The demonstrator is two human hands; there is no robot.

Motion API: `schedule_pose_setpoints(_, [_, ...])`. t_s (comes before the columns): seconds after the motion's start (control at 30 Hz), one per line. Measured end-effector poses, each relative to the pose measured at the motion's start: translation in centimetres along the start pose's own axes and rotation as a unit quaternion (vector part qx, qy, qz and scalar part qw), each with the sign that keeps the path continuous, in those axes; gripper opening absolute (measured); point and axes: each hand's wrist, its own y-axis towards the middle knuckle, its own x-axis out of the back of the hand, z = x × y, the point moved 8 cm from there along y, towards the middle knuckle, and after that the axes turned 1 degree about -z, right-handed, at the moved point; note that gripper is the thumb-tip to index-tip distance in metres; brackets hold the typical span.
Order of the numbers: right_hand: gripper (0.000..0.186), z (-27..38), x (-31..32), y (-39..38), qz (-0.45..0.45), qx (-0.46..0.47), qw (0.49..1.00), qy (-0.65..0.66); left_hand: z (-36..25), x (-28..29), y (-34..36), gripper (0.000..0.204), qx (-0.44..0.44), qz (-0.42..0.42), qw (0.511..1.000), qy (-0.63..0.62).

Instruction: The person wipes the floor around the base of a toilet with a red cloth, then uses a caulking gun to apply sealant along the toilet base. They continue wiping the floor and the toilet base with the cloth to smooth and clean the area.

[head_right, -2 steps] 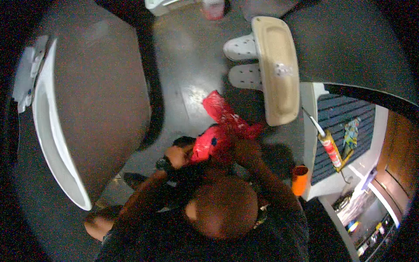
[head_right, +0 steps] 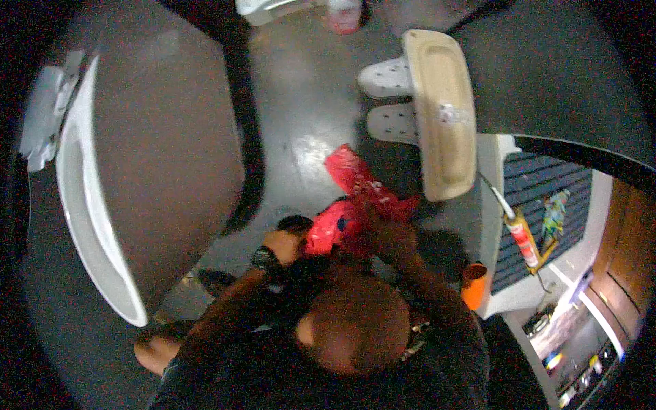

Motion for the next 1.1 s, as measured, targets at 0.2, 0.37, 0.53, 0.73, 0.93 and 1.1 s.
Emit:
schedule_pose_setpoints(0.2, [0.084,0.3,3.9,0.1,-0.049,0.116,0.981,-0.15,0.0,1.1,-1.9,0.024,-0.016,-0.194,0.979,0.061])
schedule_pose_setpoints(0.37, [0.085,-0.3,4.2,2.3,0.021,0.146,0.951,-0.272,3.1,0.3,-3.0,0.021,0.035,-0.204,0.977,0.046])
schedule_pose_setpoints(0.53, [0.081,-1.8,3.4,3.5,0.072,0.145,0.926,-0.34,5.0,1.1,-4.9,0.022,0.088,-0.197,0.976,0.042])
schedule_pose_setpoints(0.73, [0.061,-2.1,5.1,3.4,0.126,0.153,0.902,-0.384,5.7,4.3,-8.2,0.02,0.121,-0.316,0.938,-0.069])
schedule_pose_setpoints(0.93, [0.027,0.0,10.2,-0.9,0.143,0.167,0.931,-0.291,7.2,4.6,-7.9,0.02,0.131,-0.428,0.859,-0.249])
schedule_pose_setpoints(1.1, [0.035,2.7,13.3,-3.3,0.016,0.182,0.982,-0.051,8.9,2.4,-3.9,0.026,-0.004,-0.36,0.7,-0.617])
